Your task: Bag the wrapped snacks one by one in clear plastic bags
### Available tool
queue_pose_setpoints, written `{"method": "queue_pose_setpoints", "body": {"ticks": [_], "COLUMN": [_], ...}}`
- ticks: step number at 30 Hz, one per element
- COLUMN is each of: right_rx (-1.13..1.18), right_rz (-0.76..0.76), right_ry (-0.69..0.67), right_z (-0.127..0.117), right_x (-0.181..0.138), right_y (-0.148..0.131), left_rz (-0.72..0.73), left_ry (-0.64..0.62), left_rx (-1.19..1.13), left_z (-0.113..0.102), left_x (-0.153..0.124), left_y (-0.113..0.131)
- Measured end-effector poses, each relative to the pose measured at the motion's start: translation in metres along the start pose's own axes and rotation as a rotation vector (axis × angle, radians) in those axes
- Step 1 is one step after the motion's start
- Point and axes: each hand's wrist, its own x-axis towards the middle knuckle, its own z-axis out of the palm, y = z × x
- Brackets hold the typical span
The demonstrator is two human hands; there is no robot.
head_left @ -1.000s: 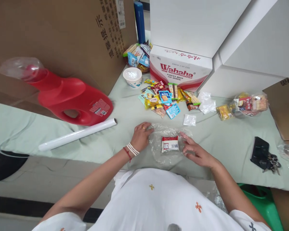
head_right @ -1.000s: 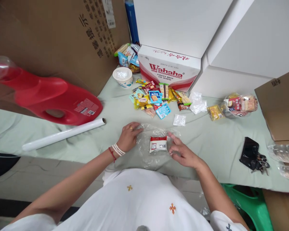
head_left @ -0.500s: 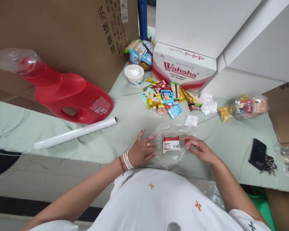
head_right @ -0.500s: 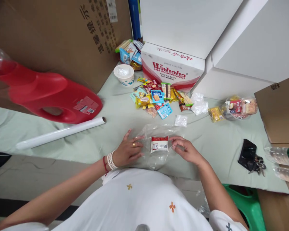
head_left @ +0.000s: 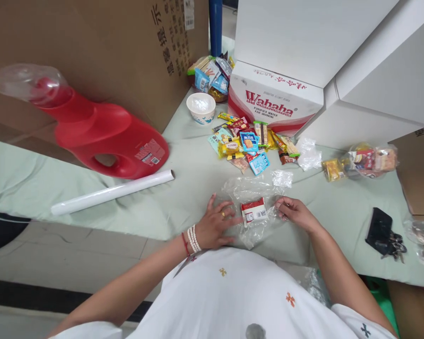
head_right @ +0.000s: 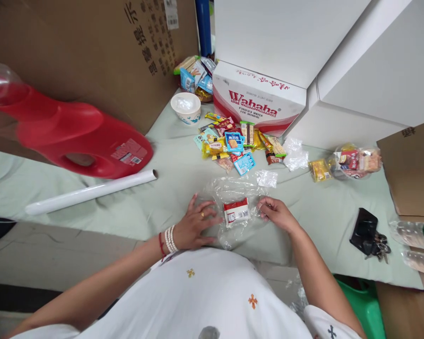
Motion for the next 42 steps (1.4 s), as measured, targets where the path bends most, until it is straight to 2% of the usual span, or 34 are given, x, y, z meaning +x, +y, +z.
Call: {"method": "queue_pose_setpoints", "body": {"ticks": [3, 7, 11, 14, 16, 19, 21, 23, 25, 28, 32, 37, 40, 42], "right_rx": [0.008, -0.047, -0.131, -0.419, -0.696, -0.938, -0.976, -1.006, -1.037, -1.044, -1.004, -0.824, -0.772, -0.760], "right_rz": [0.020, 0.041, 0.031, -0.052, -0.149, -0.333, -0.463, -0.525, -0.460, -0.307, -0.289, -0.438, -0.495, -0.527], "right_ry": [-0.008, 0.005, -0.002, 0.056, 0.178, 0.353, 0.341, 0.250, 0.173, 0.134, 0.060, -0.004, 0.030, 0.053], "right_z": [-0.001, -0.004, -0.005, -0.006, -0.005, 0.003, 0.015, 0.031, 0.045, 0.056, 0.052, 0.048, 0.050, 0.051], "right_x": [0.000, 0.001, 0.005, 0.009, 0.012, 0.022, 0.037, 0.057, 0.079, 0.099, 0.092, 0.067, 0.064, 0.064], "right_y": [-0.003, -0.007, 0.000, 0.002, -0.006, -0.031, -0.048, -0.060, -0.065, -0.066, -0.070, -0.071, -0.067, -0.065], "left_rz": [-0.140, -0.447, -0.676, -0.786, -0.840, -0.816, -0.771, -0.737, -0.715, -0.739, -0.810, -0.864, -0.769, -0.690], "left_ry": [0.139, 0.367, 0.420, 0.442, 0.490, 0.541, 0.559, 0.581, 0.585, 0.540, 0.457, 0.448, 0.495, 0.480], "left_rx": [-0.009, -0.013, 0.141, 0.286, 0.343, 0.369, 0.370, 0.380, 0.389, 0.365, 0.257, 0.142, 0.205, 0.232], "left_z": [0.012, 0.015, 0.011, 0.010, 0.010, 0.013, 0.014, 0.015, 0.015, 0.013, 0.010, 0.003, 0.000, 0.000], "left_x": [0.006, 0.013, 0.017, 0.021, 0.023, 0.025, 0.025, 0.026, 0.026, 0.029, 0.035, 0.047, 0.054, 0.058], "left_y": [0.004, -0.001, -0.008, -0.009, -0.009, -0.009, -0.009, -0.009, -0.010, -0.011, -0.016, -0.022, -0.022, -0.022]}}
